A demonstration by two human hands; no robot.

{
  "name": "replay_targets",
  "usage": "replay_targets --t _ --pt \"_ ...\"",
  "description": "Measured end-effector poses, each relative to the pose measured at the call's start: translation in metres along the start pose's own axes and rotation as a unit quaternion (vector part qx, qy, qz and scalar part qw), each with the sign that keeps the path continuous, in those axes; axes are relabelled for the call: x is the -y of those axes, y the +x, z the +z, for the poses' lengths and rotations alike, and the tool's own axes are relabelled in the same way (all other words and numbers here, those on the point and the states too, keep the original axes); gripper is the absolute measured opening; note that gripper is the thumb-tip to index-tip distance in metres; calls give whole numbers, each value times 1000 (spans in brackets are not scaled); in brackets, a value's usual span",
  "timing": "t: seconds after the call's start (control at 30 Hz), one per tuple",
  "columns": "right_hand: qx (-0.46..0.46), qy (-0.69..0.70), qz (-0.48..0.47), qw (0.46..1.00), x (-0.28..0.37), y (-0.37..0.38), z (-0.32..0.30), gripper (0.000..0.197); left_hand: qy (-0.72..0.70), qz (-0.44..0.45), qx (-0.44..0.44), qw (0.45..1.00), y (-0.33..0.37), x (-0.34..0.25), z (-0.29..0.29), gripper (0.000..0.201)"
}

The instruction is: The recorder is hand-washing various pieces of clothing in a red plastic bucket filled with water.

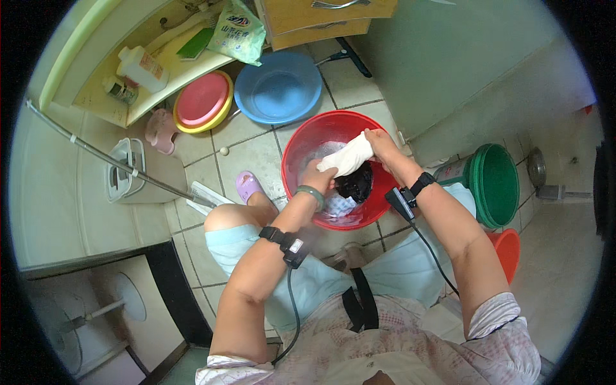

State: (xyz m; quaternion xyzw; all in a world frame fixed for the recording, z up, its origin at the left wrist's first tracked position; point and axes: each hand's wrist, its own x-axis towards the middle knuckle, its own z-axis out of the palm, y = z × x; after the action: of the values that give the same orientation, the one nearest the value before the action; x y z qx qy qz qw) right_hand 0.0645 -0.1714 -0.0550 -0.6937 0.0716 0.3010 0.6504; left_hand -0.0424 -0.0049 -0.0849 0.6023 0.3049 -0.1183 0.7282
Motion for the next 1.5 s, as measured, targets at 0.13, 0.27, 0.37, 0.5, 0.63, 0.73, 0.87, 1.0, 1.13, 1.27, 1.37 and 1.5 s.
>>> replay_targets --t 0.13,0.27,0.37,0.5,0.63,0.73,0.87,1.0,1.13,1.27,1.37,1.5 --pt "-12 -245 -68 967 -26 26 -35 37 127 30 20 991 14 -5 1 53" --pt "94 -391 -197 894 16 14 -37 35 464 9 -92 881 29 -7 16 82" --pt "108 -305 -205 924 76 -12 -26 33 570 115 95 808 67 9 34 65" --pt "157 -127 -169 965 97 -25 -49 29 678 94 195 703 123 56 56 56" --pt "128 -151 -140 970 119 -50 -72 27 736 97 203 639 152 102 56 49" --pt "87 -170 -116 975 123 -50 -82 25 753 114 215 611 165 119 66 45" --pt "111 -145 -153 971 112 -42 -78 24 739 153 243 610 180 106 67 41" --pt "186 -124 -117 968 108 -27 -58 25 596 230 243 730 174 57 13 37" --pt "132 -209 -117 962 73 -18 -71 31 375 78 305 872 52 -98 44 29" --pt "171 -149 -96 969 61 -34 -34 54 231 153 248 928 -19 -130 17 45" --pt "170 100 104 975 16 -22 -25 78 108 132 229 958 -49 -144 36 48" --pt "217 286 128 924 8 -32 -2 72 -16 104 247 963 -60 -130 36 47"
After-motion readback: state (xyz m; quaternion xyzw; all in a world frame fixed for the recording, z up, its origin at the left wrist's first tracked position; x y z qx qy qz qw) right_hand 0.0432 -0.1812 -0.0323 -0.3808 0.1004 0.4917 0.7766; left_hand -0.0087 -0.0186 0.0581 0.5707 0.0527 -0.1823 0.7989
